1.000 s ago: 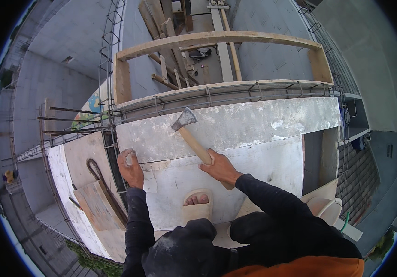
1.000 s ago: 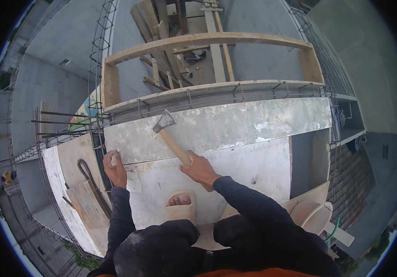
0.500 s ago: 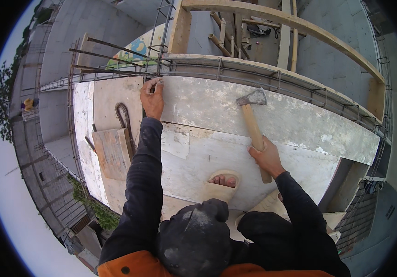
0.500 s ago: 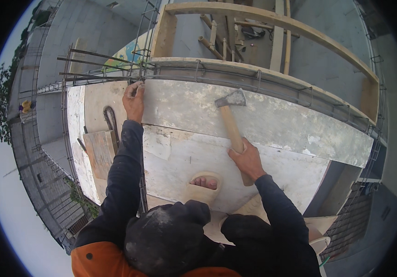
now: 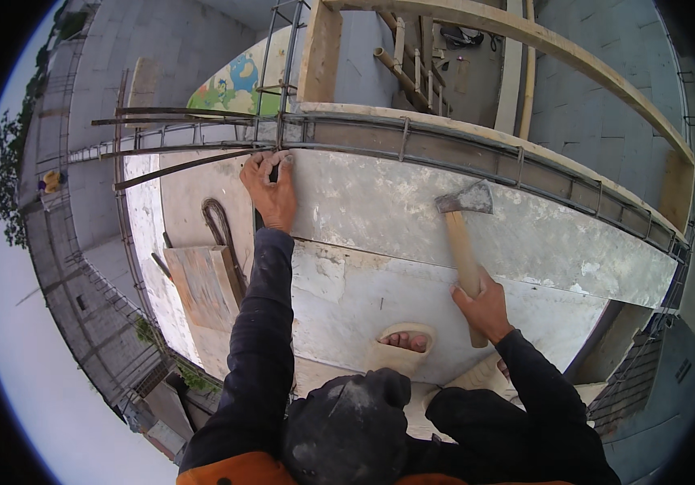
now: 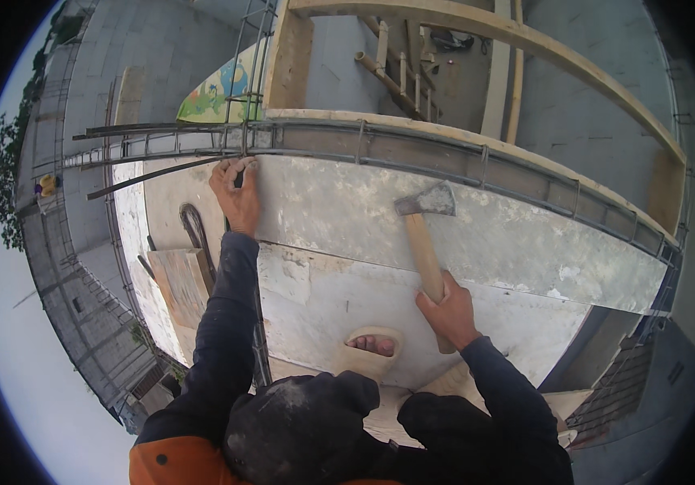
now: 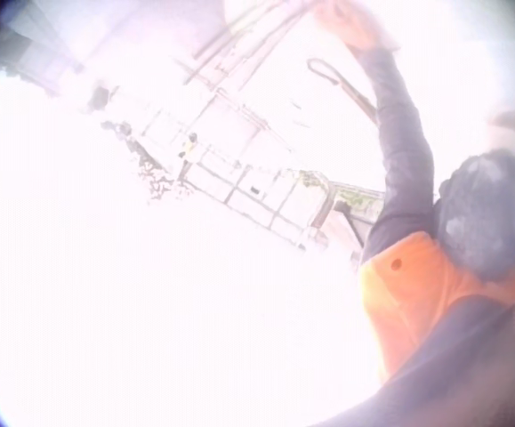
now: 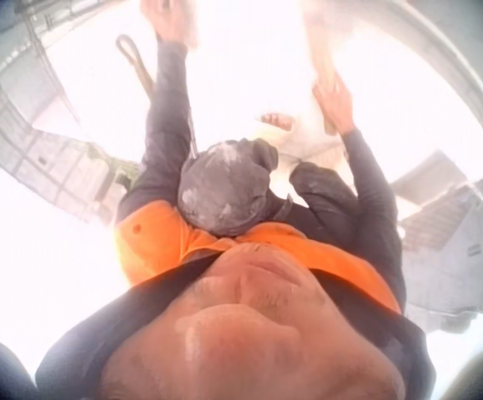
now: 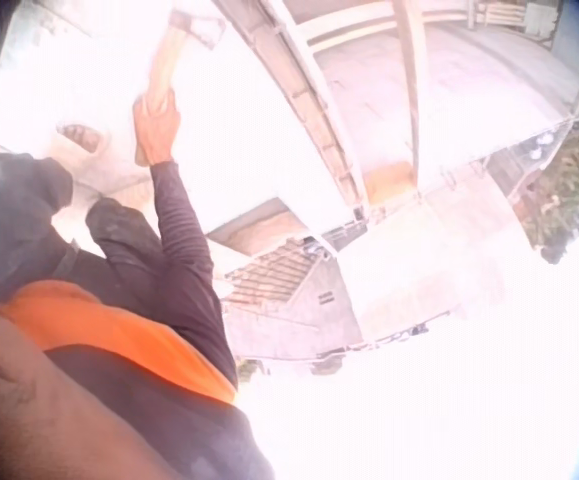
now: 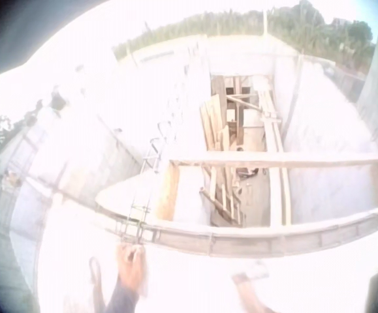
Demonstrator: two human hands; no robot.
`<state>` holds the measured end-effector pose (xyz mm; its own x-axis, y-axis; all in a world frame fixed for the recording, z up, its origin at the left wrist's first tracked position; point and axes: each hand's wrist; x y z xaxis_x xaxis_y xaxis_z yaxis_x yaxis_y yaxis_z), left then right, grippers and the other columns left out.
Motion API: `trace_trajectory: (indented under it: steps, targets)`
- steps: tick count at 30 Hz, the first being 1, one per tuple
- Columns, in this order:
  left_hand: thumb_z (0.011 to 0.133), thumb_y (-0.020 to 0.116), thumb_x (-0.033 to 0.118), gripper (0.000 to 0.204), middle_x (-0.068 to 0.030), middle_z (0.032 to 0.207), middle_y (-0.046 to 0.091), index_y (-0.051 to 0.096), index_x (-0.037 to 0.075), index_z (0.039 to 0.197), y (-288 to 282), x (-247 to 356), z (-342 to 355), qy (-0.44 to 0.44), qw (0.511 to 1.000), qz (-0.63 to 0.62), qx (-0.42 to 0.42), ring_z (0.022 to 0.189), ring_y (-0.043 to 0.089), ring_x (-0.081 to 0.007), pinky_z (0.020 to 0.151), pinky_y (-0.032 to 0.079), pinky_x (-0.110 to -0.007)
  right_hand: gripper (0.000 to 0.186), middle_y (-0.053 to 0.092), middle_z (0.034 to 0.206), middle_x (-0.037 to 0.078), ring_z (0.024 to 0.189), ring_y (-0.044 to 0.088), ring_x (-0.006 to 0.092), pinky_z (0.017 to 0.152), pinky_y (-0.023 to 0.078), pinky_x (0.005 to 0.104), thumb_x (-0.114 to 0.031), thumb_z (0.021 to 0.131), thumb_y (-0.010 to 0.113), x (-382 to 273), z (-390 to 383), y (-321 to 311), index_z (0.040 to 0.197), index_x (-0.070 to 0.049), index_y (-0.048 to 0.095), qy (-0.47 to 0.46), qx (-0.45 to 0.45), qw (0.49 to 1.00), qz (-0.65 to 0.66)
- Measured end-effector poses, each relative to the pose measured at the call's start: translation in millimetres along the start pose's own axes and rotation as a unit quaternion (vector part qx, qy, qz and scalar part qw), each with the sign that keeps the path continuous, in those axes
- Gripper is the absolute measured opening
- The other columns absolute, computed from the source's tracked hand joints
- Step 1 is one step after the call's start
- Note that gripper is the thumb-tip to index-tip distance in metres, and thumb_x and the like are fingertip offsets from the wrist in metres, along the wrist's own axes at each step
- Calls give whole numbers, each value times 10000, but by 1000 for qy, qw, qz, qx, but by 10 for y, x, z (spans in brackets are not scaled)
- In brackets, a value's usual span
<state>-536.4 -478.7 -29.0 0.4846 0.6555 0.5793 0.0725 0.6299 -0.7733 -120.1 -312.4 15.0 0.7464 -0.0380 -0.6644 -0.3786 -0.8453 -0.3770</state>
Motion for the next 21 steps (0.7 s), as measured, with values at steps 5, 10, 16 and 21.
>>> trace_trajectory:
  steps: [5, 10, 16, 21]
  targets:
    - [929, 830, 141, 137, -90, 1165, 637, 829, 105, 1061, 3, 11, 26, -31, 999, 0, -10, 1205, 533, -310, 1077, 434, -430, 419, 767, 877, 212, 838, 796, 334, 763, 598, 422, -273, 879, 814, 1, 42, 3, 1184, -10, 698, 4, -7, 1000, 6]
    - [958, 830, 196, 146, -93, 1139, 633, 825, 104, 1071, -18, 14, 36, -6, 999, 37, -35, 1168, 555, -315, 1051, 448, -424, 389, 751, 848, 167, 784, 757, 264, 749, 591, 400, -250, 882, 809, 12, 61, 0, 1160, -5, 694, 31, -21, 999, 27]
    - [973, 827, 223, 156, -107, 1130, 614, 823, 100, 1069, 6, 32, 25, -28, 999, 23, -33, 1149, 572, -316, 1028, 463, -414, 342, 736, 801, 184, 744, 776, 306, 708, 594, 419, -269, 874, 813, 103, 57, 28, 1070, -22, 681, 21, -12, 1000, 20]
    - [972, 831, 211, 154, -121, 1136, 602, 823, 97, 1074, 20, 26, 12, -22, 999, 21, -23, 1125, 594, -318, 998, 479, -410, 330, 729, 775, 180, 725, 777, 335, 681, 590, 422, -266, 872, 813, 178, 35, 57, 1060, -30, 679, -2, -7, 1000, -2]
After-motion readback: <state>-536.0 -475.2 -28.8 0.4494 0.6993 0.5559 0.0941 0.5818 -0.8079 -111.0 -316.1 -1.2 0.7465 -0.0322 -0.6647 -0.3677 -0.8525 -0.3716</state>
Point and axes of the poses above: each hand's wrist, its own z-axis towards the middle knuckle, its own y-axis out of the palm, x = y × z
